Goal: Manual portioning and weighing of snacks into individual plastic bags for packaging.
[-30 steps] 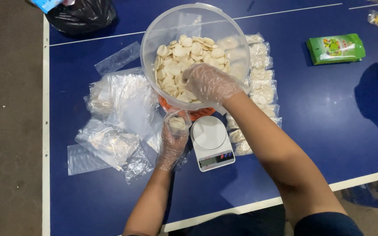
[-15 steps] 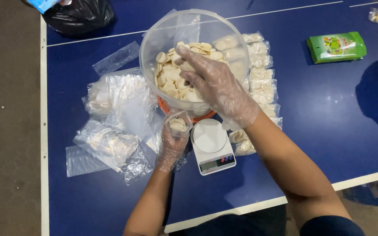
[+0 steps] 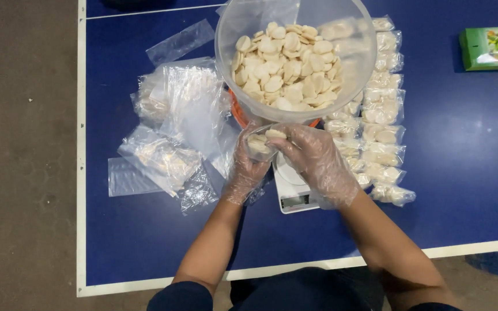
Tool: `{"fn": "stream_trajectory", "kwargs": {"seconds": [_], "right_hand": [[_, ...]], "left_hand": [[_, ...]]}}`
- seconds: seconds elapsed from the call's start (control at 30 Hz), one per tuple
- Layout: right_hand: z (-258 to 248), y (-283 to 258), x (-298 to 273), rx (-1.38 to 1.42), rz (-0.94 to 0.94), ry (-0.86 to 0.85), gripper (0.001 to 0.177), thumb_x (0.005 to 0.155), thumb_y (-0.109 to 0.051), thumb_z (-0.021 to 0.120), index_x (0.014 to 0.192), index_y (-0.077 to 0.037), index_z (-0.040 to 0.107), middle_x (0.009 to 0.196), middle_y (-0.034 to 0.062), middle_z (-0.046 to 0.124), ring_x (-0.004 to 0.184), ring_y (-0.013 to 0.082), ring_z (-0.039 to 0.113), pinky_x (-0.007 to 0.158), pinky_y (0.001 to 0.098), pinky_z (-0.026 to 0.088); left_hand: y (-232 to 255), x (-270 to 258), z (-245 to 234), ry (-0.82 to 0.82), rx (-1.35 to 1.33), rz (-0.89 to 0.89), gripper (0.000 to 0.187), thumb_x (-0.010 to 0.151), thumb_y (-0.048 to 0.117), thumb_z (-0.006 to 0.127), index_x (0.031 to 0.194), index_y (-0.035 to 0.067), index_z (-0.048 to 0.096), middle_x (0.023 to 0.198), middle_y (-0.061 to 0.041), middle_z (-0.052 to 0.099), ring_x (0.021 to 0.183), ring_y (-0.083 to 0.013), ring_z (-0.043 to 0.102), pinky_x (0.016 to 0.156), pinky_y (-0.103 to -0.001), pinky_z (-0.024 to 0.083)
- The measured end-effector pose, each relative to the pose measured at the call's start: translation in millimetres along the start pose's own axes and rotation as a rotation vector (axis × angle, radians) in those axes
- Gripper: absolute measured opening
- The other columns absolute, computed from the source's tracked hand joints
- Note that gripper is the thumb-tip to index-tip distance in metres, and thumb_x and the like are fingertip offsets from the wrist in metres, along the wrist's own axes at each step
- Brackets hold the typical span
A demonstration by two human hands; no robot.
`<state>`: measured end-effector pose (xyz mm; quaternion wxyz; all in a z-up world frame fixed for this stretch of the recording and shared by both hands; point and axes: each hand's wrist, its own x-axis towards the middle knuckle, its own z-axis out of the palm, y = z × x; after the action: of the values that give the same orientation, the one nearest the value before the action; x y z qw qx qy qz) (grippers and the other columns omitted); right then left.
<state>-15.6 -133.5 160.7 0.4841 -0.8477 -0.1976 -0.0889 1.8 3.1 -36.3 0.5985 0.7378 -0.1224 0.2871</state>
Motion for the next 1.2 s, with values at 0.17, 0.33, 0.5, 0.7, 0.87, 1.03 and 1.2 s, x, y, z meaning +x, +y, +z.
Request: {"fn": "stream_trajectory", "kwargs": {"seconds": [0.17, 0.33, 0.5, 0.7, 0.87, 1.03, 1.2], "right_hand": [[3.5, 0.7, -2.5, -0.03, 0.115, -0.026, 0.016, 0.098, -0.006, 0.068, 0.108, 0.003, 0.077, 0.094, 0.0264, 0.075, 0.096, 0.0423, 0.073, 0.079, 0.0476, 0.059], [2.6, 6.2, -6.2, 0.01, 0.176, -0.051, 0.019, 0.092, -0.007, 0.074, 0.11, -0.001, 0.078, 0.097, 0.0242, 0.075, 0.101, 0.0398, 0.072, 0.084, 0.0469, 0.058], [-4.0, 3.9, -5.8, 0.038, 0.212, -0.072, 0.019, 0.09, -0.007, 0.075, 0.108, -0.001, 0.078, 0.091, 0.0213, 0.074, 0.096, 0.0349, 0.074, 0.082, 0.0431, 0.058], [-8.6, -8.7, -2.0, 0.017, 0.228, -0.076, 0.019, 0.096, -0.008, 0.068, 0.111, -0.004, 0.079, 0.096, 0.0212, 0.075, 0.1, 0.0353, 0.073, 0.084, 0.0433, 0.058], [-9.2, -11.8, -4.0, -0.073, 0.191, -0.098, 0.022, 0.097, -0.013, 0.068, 0.113, -0.004, 0.078, 0.092, 0.0238, 0.073, 0.094, 0.0418, 0.071, 0.079, 0.046, 0.058], [-6.2, -24.0, -2.6, -0.12, 0.198, -0.099, 0.024, 0.095, -0.014, 0.07, 0.116, -0.004, 0.077, 0.092, 0.0235, 0.074, 0.092, 0.0404, 0.072, 0.079, 0.0485, 0.059], [5.7, 21.0, -13.1, -0.19, -0.054, -0.161, 0.035, 0.099, -0.013, 0.064, 0.133, -0.009, 0.069, 0.088, 0.0172, 0.072, 0.085, 0.0298, 0.071, 0.077, 0.0392, 0.06]], "left_hand": [[1.9, 4.9, -6.1, -0.022, -0.029, 0.0, 0.063, 0.083, 0.036, 0.075, 0.133, 0.001, 0.058, 0.115, -0.019, 0.072, 0.104, -0.0325, 0.072, 0.091, -0.041, 0.06], [14.2, 7.4, -4.1, -0.027, -0.031, -0.029, 0.064, 0.083, 0.036, 0.078, 0.134, 0.002, 0.058, 0.116, -0.017, 0.072, 0.105, -0.031, 0.072, 0.091, -0.041, 0.06], [24.5, 12.2, -7.6, -0.057, -0.019, -0.036, 0.065, 0.083, 0.036, 0.082, 0.134, 0.004, 0.057, 0.118, -0.015, 0.072, 0.106, -0.0276, 0.072, 0.093, -0.038, 0.059], [4.3, 3.1, -3.6, -0.073, -0.047, -0.035, 0.065, 0.083, 0.035, 0.079, 0.135, 0.003, 0.056, 0.117, -0.018, 0.07, 0.106, -0.0316, 0.071, 0.095, -0.041, 0.058], [13.2, 7.9, -6.5, -0.051, -0.033, 0.042, 0.066, 0.086, 0.037, 0.079, 0.136, 0.001, 0.055, 0.116, -0.019, 0.07, 0.108, -0.0338, 0.07, 0.093, -0.043, 0.059], [22.7, 14.8, -7.9, -0.072, -0.055, 0.043, 0.065, 0.085, 0.036, 0.078, 0.135, 0.001, 0.054, 0.117, -0.018, 0.071, 0.108, -0.0318, 0.071, 0.095, -0.041, 0.058], [8.6, 7.4, -2.6, -0.074, -0.033, 0.047, 0.061, 0.083, 0.035, 0.074, 0.129, 0.0, 0.055, 0.112, -0.021, 0.069, 0.105, -0.0366, 0.07, 0.094, -0.044, 0.058]]}}
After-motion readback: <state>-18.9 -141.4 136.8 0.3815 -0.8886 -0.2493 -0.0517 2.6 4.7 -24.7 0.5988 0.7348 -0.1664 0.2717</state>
